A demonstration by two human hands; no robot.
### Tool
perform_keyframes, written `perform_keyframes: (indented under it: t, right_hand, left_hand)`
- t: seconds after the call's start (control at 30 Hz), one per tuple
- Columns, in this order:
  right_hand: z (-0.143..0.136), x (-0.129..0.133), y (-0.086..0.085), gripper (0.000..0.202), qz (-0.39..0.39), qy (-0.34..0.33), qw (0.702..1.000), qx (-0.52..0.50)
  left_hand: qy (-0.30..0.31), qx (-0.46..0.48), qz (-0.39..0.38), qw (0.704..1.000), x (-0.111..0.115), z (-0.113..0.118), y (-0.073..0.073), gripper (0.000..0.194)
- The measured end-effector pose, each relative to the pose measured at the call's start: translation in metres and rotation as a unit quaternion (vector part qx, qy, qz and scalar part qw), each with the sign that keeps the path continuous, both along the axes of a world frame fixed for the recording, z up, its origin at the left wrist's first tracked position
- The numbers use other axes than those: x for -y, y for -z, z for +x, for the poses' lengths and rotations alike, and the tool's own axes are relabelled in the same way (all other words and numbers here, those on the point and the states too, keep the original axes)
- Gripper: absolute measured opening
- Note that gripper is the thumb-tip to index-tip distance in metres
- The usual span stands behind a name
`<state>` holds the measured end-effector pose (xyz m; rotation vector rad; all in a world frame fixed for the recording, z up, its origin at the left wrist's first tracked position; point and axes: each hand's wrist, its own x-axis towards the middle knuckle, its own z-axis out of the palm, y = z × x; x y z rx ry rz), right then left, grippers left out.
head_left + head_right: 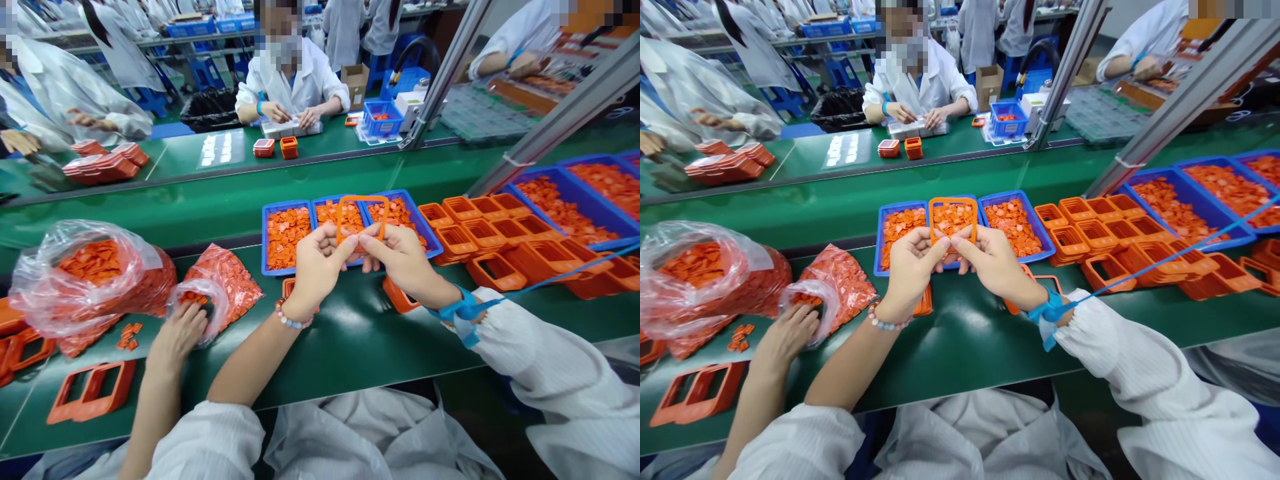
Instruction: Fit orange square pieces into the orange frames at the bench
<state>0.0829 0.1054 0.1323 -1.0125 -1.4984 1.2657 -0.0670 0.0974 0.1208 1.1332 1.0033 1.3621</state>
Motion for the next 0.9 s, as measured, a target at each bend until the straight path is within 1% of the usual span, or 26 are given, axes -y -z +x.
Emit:
perform_keyframes:
  t: [0.13, 0.27, 0.43, 0.57, 0.63, 0.77, 0.87, 0.9]
  right_hand:
    - [-0.003, 0.003, -0.001, 0.039, 0.011, 0.026, 0.999, 0.021]
    - [-0.008, 0.007, 0.0, 0.04, 0.034, 0.05, 0.998, 0.009]
    - [-0.008, 0.009, -0.002, 0.04, 0.009, 0.031, 0.999, 0.013]
    - [-0.006, 0.006, -0.004, 0.038, -0.006, 0.016, 1.0, 0.016]
    - [-0.005, 0.003, -0.005, 0.039, -0.016, 0.019, 1.0, 0.007]
    - [0.0, -0.001, -0.009, 0.036, -0.009, 0.02, 1.0, 0.02]
    - [0.008, -0.002, -0.009, 0.036, -0.008, 0.014, 0.999, 0.047]
    - [0.01, -0.001, -0.01, 0.036, 0.0, 0.021, 0.998, 0.059]
  left_hand:
    - [-0.031, -0.018, 0.018, 0.999, 0.002, 0.002, 0.002, 0.036]
    - [-0.053, -0.012, 0.026, 0.998, 0.004, 0.002, 0.002, 0.036]
    - [-0.049, 0.007, 0.031, 0.998, 0.005, 0.0, -0.001, 0.034]
    - [-0.036, 0.024, 0.031, 0.999, 0.002, 0.0, -0.002, 0.032]
    - [-0.04, 0.025, 0.026, 0.999, 0.0, 0.001, -0.002, 0.031]
    - [-0.05, 0.011, 0.024, 0.998, -0.003, 0.002, -0.003, 0.03]
    - [-0.037, -0.002, 0.021, 0.999, -0.003, 0.002, -0.003, 0.029]
    - [-0.033, -0.006, 0.021, 0.999, -0.003, 0.002, -0.003, 0.029]
